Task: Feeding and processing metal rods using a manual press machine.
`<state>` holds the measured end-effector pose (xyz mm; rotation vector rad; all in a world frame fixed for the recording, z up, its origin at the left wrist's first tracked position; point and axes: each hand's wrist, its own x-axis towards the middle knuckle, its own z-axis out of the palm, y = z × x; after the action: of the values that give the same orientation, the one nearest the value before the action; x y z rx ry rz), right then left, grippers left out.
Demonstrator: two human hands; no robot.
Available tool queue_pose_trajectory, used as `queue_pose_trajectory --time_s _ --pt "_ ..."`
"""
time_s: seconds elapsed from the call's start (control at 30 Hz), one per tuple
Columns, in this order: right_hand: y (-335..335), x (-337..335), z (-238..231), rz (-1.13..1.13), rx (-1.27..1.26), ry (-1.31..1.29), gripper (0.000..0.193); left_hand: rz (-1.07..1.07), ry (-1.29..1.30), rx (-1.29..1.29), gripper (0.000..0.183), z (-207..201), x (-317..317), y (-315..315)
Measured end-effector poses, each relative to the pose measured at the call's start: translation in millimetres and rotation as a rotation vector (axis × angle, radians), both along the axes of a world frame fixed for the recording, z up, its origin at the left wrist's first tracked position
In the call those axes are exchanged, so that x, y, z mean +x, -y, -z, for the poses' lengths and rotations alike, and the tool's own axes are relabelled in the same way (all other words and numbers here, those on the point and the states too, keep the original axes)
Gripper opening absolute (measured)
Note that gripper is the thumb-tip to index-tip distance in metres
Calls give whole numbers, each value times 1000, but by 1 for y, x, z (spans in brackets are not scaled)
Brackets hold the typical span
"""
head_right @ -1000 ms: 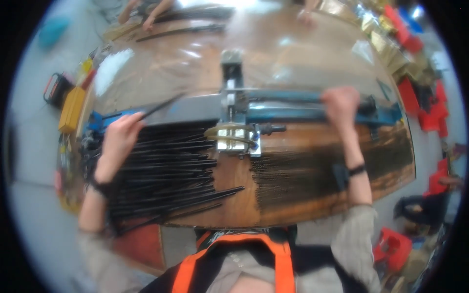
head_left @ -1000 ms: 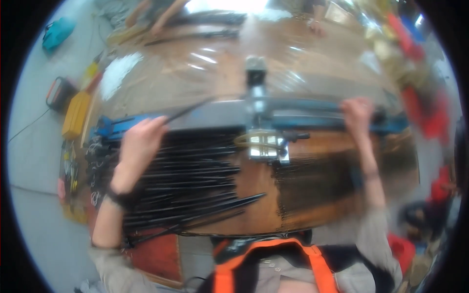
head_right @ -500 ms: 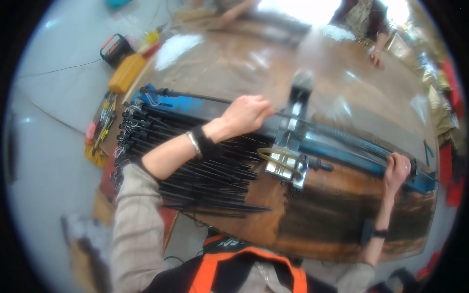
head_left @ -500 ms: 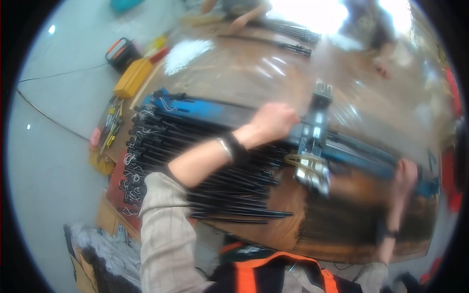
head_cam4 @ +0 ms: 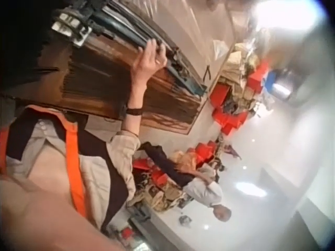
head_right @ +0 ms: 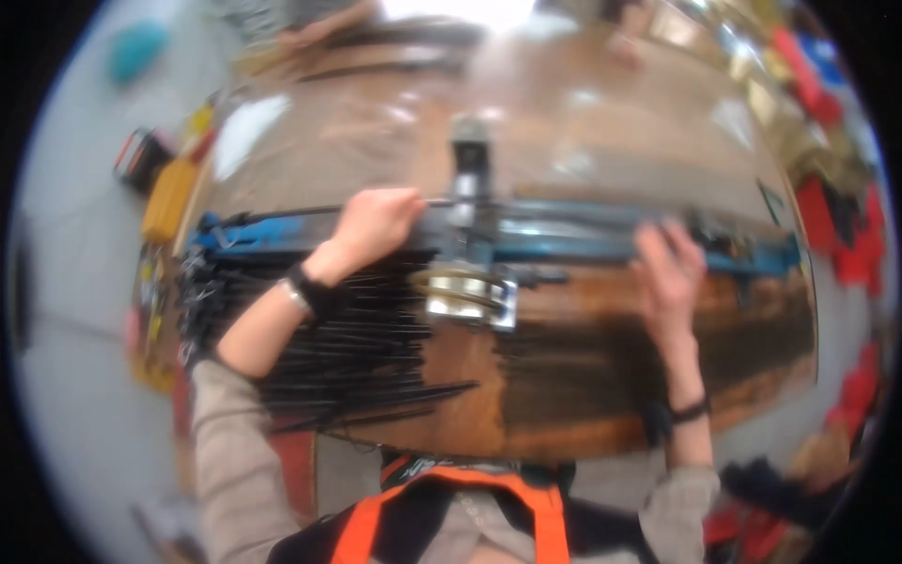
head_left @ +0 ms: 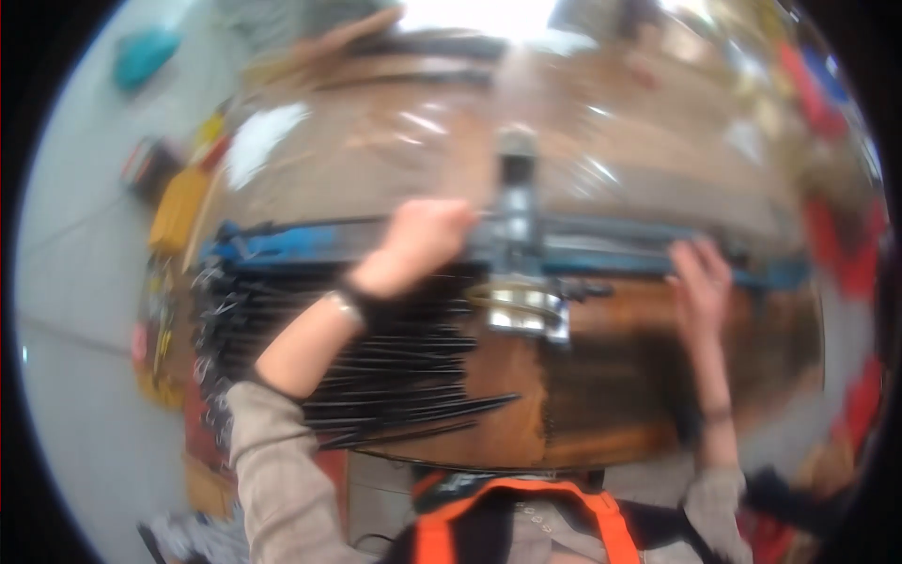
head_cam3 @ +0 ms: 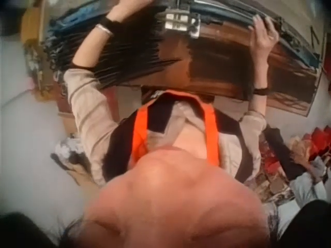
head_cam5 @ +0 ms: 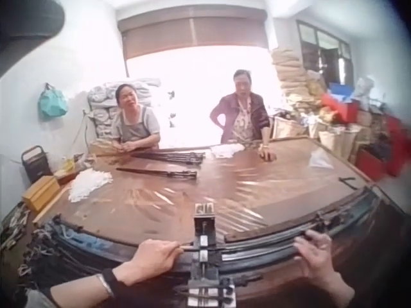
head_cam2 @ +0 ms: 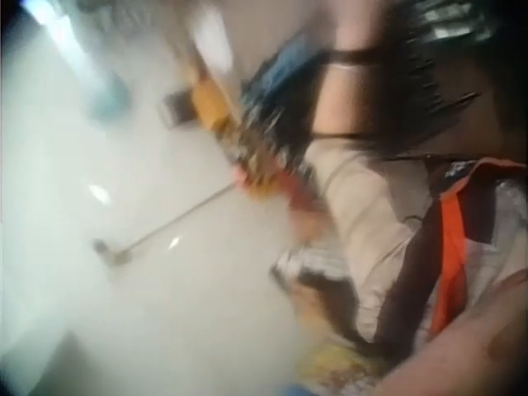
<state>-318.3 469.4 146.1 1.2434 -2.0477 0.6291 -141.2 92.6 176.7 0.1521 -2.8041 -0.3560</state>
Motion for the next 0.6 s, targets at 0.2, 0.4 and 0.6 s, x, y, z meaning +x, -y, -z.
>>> queue_pose_trajectory --time_s 0.2,0.4,0.6 --pt "5 50 13 -85 88 230 27 -93 70 -31 20 -7 -9 -6" --pt "36 60 15 -146 -18 243 29 -82 100 -23 20 -6 -6 -7" --pt "56 61 34 -360 -92 525 25 -76 82 -40 17 2 -1 -8"
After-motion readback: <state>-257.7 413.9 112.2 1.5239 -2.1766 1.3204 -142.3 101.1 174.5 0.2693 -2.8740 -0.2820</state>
